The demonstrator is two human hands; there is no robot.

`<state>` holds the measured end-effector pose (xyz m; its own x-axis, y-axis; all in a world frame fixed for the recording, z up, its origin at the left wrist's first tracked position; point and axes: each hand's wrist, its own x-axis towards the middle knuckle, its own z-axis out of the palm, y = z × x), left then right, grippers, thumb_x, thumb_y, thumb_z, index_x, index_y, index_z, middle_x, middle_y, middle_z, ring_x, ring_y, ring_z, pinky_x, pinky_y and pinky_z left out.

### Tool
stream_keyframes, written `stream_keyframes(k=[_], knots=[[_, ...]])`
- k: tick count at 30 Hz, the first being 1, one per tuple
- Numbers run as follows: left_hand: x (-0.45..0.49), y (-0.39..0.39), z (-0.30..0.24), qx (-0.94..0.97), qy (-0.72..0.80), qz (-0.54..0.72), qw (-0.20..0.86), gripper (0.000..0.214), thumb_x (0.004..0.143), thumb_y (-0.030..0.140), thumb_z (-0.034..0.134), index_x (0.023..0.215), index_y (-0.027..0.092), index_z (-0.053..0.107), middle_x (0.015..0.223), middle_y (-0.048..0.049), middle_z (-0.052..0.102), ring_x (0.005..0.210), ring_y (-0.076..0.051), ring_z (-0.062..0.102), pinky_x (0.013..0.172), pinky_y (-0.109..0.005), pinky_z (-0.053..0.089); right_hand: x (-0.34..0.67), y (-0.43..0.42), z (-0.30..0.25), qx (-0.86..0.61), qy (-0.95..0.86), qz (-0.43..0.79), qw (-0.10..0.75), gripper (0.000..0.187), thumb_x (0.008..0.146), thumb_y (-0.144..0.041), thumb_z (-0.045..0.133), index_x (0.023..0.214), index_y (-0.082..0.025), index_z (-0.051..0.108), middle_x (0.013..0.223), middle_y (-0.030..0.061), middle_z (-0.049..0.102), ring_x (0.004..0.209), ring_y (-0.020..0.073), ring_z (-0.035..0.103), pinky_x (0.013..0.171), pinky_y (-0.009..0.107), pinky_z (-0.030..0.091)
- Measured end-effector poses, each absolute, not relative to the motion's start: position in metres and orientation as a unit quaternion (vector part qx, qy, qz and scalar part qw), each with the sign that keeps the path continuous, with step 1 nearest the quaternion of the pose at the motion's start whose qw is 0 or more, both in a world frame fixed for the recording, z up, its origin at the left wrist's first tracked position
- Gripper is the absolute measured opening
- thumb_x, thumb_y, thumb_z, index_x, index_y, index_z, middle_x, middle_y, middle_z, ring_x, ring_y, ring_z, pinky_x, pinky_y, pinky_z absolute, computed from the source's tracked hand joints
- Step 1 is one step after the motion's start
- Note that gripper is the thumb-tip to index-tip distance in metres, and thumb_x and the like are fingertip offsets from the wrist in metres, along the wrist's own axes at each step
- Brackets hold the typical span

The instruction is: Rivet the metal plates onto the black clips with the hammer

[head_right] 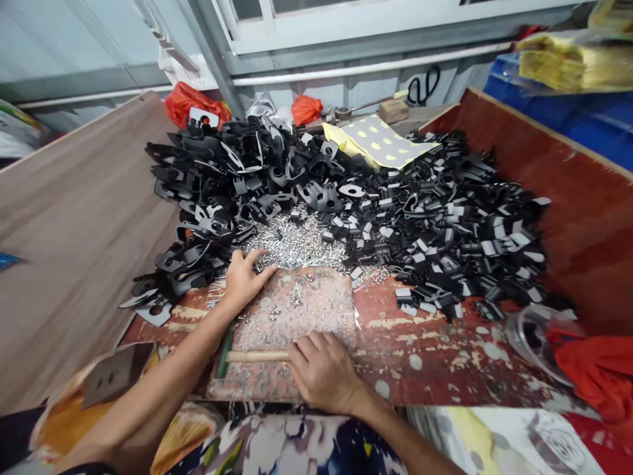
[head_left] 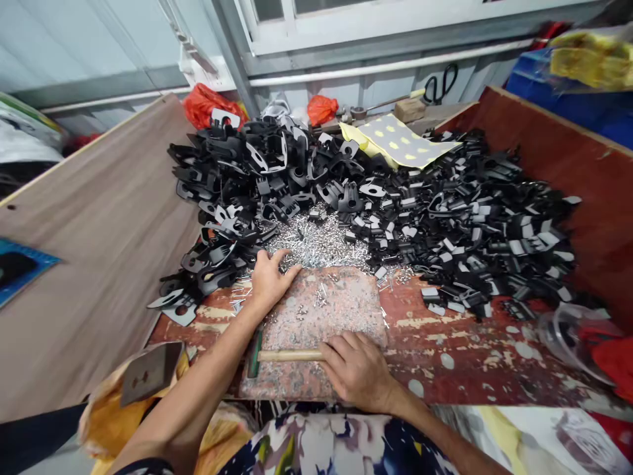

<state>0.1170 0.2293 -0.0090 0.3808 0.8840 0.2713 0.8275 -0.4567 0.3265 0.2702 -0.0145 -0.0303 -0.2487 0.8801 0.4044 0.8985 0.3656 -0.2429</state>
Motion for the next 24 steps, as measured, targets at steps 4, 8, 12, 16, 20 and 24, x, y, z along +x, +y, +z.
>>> stream_keyframes(k=[4,8,12,16,20,24], knots=[[0.126,0.228,-0.01,0.879,0.42,0.214,0.074,0.023,0.089,0.036,0.07,0.108,0.024,0.07,0.105,-0.0089,0.058,0.103,-0.03,0.058,0.091,-0.041,0.05,0.27,-0.014,-0.03,-0.558,-0.792,-0.02,0.247,0.023,0.098,-0.032,0.06,0.116,-0.019,0.065,0.092,0.0038,0.066,0.085,0.0209,0.052,0.073,0.037,0.033],[0.135,0.225,-0.003,0.921,0.321,0.193,0.11,0.018,0.097,0.036,0.061,0.102,0.022,0.072,0.1,-0.0089,0.067,0.099,-0.028,0.059,0.092,-0.042,0.048,0.27,-0.016,-0.027,-0.564,-0.789,-0.018,0.242,0.022,0.099,-0.032,0.06,0.116,-0.02,0.065,0.092,0.003,0.066,0.086,0.0209,0.051,0.074,0.038,0.032],[0.133,0.226,0.011,0.941,0.229,0.189,0.164,0.026,0.103,0.034,0.051,0.113,0.024,0.073,0.119,-0.0079,0.072,0.109,-0.024,0.063,0.102,-0.041,0.047,0.27,-0.016,-0.026,-0.564,-0.789,-0.017,0.242,0.02,0.1,-0.033,0.058,0.114,-0.02,0.065,0.091,0.0021,0.065,0.084,0.0212,0.049,0.074,0.038,0.032],[0.123,0.224,0.017,0.92,0.285,0.216,0.159,0.035,0.105,0.03,0.044,0.129,0.022,0.069,0.134,-0.0113,0.066,0.125,-0.025,0.059,0.11,-0.044,0.044,0.271,-0.015,-0.026,-0.565,-0.789,-0.015,0.24,0.019,0.1,-0.033,0.058,0.113,-0.02,0.065,0.091,0.0022,0.064,0.084,0.0214,0.049,0.075,0.038,0.032],[0.111,0.198,0.012,0.914,0.356,0.166,0.102,0.033,0.101,0.036,0.055,0.126,0.024,0.074,0.132,-0.0147,0.067,0.121,-0.034,0.059,0.105,-0.056,0.045,0.271,-0.015,-0.025,-0.564,-0.789,-0.011,0.241,0.019,0.1,-0.032,0.059,0.114,-0.02,0.065,0.091,0.0022,0.064,0.086,0.0214,0.049,0.075,0.038,0.032],[0.099,0.17,0.008,0.946,0.307,0.078,0.075,0.041,0.1,0.043,0.057,0.14,0.037,0.064,0.162,-0.0112,0.043,0.144,-0.04,0.042,0.114,-0.066,0.032,0.271,-0.016,-0.028,-0.565,-0.789,-0.015,0.24,0.019,0.1,-0.032,0.059,0.114,-0.021,0.065,0.091,0.0022,0.064,0.085,0.0214,0.049,0.074,0.038,0.031]])
